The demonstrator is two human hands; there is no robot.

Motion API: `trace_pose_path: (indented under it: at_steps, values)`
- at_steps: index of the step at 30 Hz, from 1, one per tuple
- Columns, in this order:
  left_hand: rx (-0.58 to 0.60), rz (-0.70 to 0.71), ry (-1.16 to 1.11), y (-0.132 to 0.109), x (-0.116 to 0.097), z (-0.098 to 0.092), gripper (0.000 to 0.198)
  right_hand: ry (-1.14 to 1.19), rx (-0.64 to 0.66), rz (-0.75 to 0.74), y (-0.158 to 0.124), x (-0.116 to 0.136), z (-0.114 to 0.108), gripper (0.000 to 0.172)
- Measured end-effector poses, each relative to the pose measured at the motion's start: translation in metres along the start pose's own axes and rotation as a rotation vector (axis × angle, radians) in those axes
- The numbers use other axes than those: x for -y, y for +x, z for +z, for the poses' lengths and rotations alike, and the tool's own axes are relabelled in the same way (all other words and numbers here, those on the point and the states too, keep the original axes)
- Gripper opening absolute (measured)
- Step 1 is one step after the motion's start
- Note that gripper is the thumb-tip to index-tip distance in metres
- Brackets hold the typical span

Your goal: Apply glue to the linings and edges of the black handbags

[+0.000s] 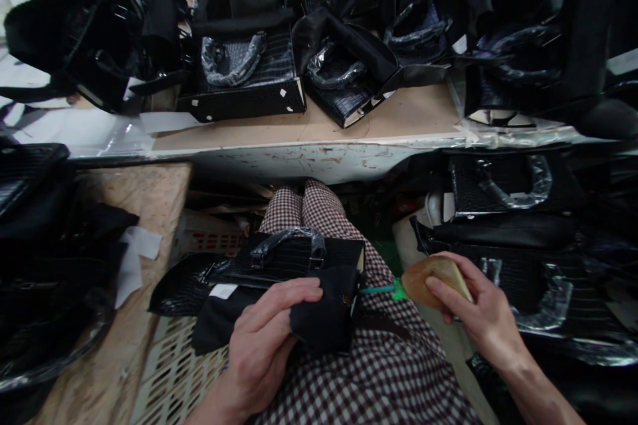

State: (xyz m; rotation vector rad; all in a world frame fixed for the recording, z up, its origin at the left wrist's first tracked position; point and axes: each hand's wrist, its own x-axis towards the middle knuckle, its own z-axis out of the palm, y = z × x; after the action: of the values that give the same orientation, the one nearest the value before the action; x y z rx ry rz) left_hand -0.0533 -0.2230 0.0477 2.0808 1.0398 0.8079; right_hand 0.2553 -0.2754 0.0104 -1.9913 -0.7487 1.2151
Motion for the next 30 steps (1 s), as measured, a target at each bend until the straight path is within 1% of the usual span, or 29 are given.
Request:
trace_pose_path:
  at_steps: [4, 8, 12, 14, 19, 22, 26, 28, 30]
  values:
    - [-0.01, 0.012, 0.008, 0.002, -0.001, 0.0, 0.02, -0.105, -0.046, -0.059, 0.01, -0.005, -0.001, 0.054]
    - [-0.001, 0.007, -0.002, 0.001, 0.001, 0.001, 0.02, -0.168, -0.092, -0.164, 0.016, -0.012, 0.0, 0.052]
    - [0.004, 0.003, 0.0, 0.0, 0.002, 0.001, 0.02, -0.155, -0.122, -0.226, 0.019, -0.021, 0.002, 0.05]
    - [0.0, -0.002, -0.006, 0.001, 0.002, 0.001, 0.02, -0.114, -0.11, -0.22, 0.02, -0.025, 0.003, 0.051]
    - [-0.009, -0.017, -0.025, 0.004, 0.003, -0.001, 0.021, -0.027, -0.078, -0.15, 0.019, -0.026, 0.008, 0.055]
    - [-0.001, -0.023, -0.029, 0.005, 0.005, -0.001, 0.023, -0.013, -0.125, -0.136, 0.018, -0.028, 0.008, 0.057]
    - [-0.01, -0.04, -0.026, 0.008, 0.005, 0.0, 0.024, 0.044, -0.204, -0.123, 0.015, -0.036, 0.006, 0.061]
    - [-0.026, -0.046, -0.028, 0.011, 0.004, 0.0, 0.024, 0.118, -0.243, -0.108, 0.013, -0.04, 0.008, 0.061]
    - [-0.039, -0.073, -0.042, 0.014, 0.002, 0.001, 0.026, 0.252, -0.254, -0.097, 0.011, -0.043, 0.012, 0.056]
